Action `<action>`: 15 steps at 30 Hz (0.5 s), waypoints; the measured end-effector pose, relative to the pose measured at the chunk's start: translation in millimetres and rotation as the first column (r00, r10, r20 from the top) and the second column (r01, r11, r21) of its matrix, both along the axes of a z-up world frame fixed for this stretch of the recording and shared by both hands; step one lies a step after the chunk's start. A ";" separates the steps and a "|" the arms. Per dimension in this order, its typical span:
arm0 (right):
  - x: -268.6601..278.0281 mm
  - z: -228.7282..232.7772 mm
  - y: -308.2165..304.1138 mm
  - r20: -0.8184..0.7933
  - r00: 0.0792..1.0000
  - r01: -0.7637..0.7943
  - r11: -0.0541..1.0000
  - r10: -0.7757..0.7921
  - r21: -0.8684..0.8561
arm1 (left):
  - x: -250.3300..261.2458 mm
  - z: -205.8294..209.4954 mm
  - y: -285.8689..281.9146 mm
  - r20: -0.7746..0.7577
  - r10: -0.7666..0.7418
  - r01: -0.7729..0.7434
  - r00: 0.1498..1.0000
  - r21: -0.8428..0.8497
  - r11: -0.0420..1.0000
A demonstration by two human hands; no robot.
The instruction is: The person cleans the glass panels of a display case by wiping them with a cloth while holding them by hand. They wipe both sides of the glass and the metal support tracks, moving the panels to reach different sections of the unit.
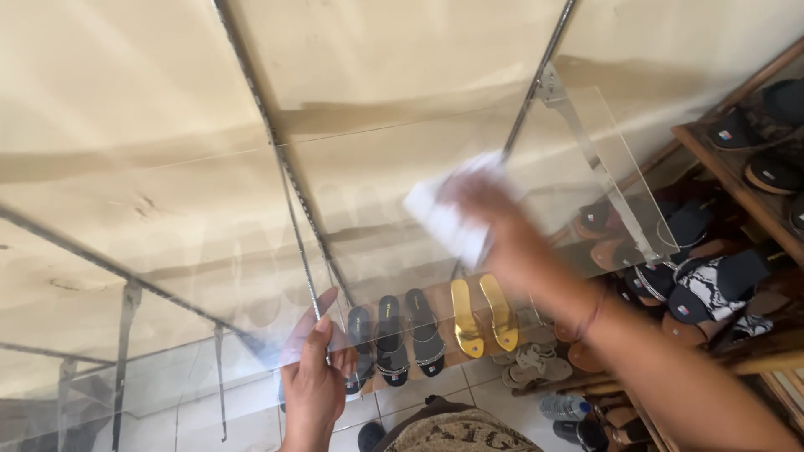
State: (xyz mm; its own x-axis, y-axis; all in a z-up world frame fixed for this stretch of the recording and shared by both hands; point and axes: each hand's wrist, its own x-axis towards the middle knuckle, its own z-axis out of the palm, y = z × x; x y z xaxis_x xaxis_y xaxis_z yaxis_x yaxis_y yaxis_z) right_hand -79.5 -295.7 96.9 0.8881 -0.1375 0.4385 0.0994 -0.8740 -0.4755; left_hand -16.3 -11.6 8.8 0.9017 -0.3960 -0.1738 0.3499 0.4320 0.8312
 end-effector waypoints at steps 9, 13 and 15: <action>-53.6 -1.7 6.3 0.107 0.992 0.097 0.964 -0.072 -0.248 | -0.6 5.6 1.8 -0.020 0.010 -0.010 1.000 0.007 1.000; -80.7 8.7 -57.2 0.184 0.921 0.366 0.925 -0.343 -0.108 | -1.6 5.9 2.0 -0.011 0.012 -0.011 1.000 0.026 1.000; -84.2 5.5 -60.1 0.219 0.897 0.426 0.883 -0.384 -0.198 | -0.3 4.9 1.4 -0.011 0.011 -0.011 1.000 0.012 1.000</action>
